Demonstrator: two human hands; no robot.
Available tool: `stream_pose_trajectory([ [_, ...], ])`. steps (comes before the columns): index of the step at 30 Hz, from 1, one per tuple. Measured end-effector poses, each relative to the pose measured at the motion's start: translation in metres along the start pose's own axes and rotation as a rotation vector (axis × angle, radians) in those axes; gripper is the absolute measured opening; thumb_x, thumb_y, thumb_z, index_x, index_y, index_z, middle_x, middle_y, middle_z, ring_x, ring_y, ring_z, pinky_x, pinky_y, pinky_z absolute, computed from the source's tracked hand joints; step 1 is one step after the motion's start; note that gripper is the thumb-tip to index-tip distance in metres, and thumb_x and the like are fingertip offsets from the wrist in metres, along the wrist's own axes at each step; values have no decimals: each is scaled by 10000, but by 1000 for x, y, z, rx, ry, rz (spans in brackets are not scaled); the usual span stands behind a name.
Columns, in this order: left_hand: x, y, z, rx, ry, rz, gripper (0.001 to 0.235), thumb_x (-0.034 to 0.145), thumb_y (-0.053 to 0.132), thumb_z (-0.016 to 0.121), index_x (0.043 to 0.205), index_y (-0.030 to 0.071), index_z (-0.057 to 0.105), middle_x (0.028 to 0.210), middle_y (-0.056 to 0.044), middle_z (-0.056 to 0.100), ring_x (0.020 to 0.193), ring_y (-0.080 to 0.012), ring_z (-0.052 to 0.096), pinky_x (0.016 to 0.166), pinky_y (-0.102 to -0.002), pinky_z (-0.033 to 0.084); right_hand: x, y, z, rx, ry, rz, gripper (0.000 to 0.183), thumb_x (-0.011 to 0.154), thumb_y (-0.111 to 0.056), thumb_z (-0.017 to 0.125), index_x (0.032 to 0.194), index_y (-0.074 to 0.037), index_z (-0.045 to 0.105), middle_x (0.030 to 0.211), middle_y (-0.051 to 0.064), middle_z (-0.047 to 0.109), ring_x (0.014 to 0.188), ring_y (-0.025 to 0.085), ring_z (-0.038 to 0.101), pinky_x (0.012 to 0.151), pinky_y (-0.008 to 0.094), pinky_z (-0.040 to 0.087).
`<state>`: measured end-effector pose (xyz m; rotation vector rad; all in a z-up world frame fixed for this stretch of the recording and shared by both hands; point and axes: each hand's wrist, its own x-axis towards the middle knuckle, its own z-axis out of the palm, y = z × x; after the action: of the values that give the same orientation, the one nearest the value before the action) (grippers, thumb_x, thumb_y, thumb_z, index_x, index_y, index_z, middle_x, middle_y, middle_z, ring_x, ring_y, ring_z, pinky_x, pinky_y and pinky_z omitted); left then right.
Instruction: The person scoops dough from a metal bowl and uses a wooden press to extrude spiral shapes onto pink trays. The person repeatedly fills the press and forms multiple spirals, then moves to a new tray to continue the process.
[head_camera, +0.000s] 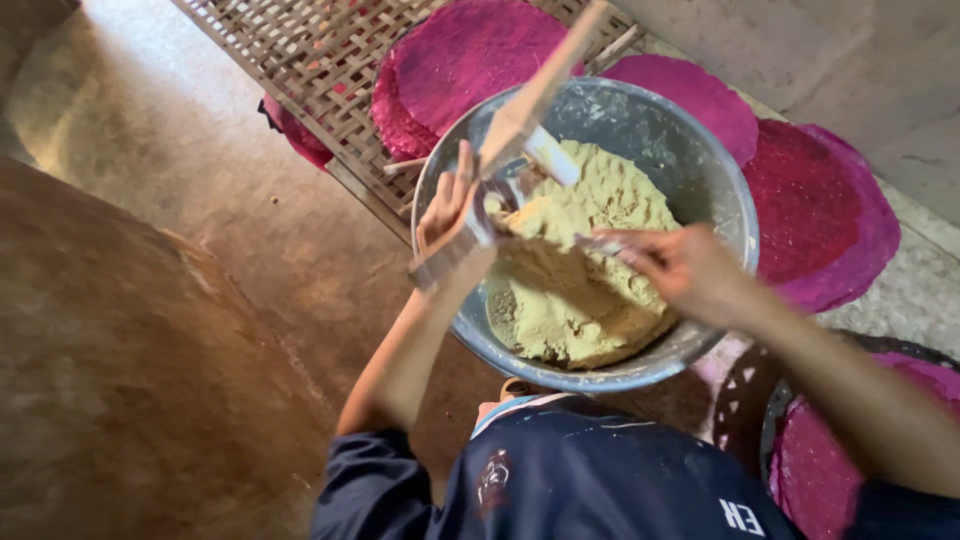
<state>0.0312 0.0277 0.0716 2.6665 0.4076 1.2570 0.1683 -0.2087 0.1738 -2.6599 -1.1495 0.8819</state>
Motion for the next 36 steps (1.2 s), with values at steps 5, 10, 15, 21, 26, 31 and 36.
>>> stream_pose_trajectory([
  [5,-17,29,11,-298,-288,-106,811,711,209,883,1417,30,528,1185,-143,684,917,-242,669,680,-360,558,11,-35,-50,-413,-38,-357,205,976,-313,598,1007,-178,750,704,37,661,654,190,679,575,362,523],
  [10,-34,37,9,-1003,-449,-257,673,830,87,789,1456,53,546,1148,-69,721,1027,-145,681,918,-308,569,-7,-62,6,-949,369,-669,99,891,-171,606,906,-74,622,802,75,664,728,220,695,574,357,565],
  [15,-35,7,-9,-950,-483,-533,655,835,113,759,1446,92,522,1205,-57,707,1058,-134,703,962,-297,602,-61,-49,-47,-757,370,-560,106,871,-135,590,962,-125,643,795,40,663,728,204,701,580,374,567],
  [21,-26,18,-4,-541,-407,-51,726,812,168,897,1426,58,526,1433,-144,595,1245,-297,598,1042,-367,502,-27,-55,-13,-928,455,-683,81,797,-162,633,846,-102,657,752,58,674,652,214,715,518,346,567],
  [26,-34,30,2,-1080,-449,-334,773,761,37,848,1464,50,527,1383,-144,612,1240,-238,600,1034,-345,502,-7,-63,24,-858,515,-766,121,776,-175,652,843,-74,647,736,68,673,628,218,708,535,330,559],
  [31,-30,4,-14,-738,-352,-562,722,814,100,795,1478,85,511,1256,-118,691,1103,-193,700,968,-297,584,-55,-61,-26,-523,542,-617,277,824,-81,635,1094,-90,694,793,83,682,671,250,715,544,379,551],
  [36,-20,3,-23,-522,36,-179,470,829,87,819,1254,37,624,1513,-222,549,1223,-332,673,1025,-389,557,-5,-59,28,103,436,-453,442,966,-106,621,1403,-171,630,919,124,736,685,280,718,635,373,569],
])
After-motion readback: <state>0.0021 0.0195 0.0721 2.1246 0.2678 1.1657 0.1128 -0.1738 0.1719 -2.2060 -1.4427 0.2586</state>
